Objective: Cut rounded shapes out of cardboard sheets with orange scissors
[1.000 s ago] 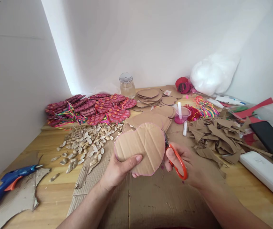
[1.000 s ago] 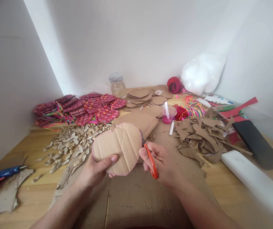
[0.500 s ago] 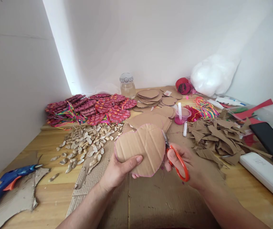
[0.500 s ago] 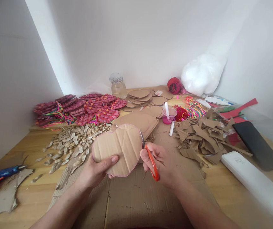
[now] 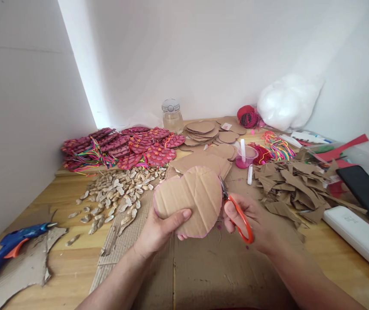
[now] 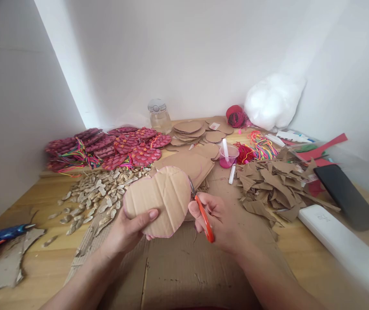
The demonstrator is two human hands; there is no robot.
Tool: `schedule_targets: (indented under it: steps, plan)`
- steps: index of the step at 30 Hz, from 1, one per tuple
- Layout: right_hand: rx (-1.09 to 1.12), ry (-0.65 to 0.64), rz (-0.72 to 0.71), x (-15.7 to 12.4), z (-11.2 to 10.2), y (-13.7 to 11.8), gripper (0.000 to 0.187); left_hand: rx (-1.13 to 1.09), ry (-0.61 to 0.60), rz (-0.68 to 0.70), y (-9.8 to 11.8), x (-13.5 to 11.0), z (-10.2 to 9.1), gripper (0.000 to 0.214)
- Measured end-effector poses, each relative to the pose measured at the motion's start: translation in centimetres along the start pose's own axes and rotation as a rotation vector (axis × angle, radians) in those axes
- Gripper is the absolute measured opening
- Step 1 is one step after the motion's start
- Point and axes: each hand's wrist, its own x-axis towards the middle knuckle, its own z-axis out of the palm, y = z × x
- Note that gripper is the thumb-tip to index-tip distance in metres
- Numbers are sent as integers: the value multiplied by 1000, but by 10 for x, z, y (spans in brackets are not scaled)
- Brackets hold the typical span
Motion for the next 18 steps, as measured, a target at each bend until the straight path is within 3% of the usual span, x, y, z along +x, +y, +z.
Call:
schedule_targets:
  steps: [18]
  plan:
    - [37,3,23,-1,3,2,59,17,3,-2,-2,0,-3,85]
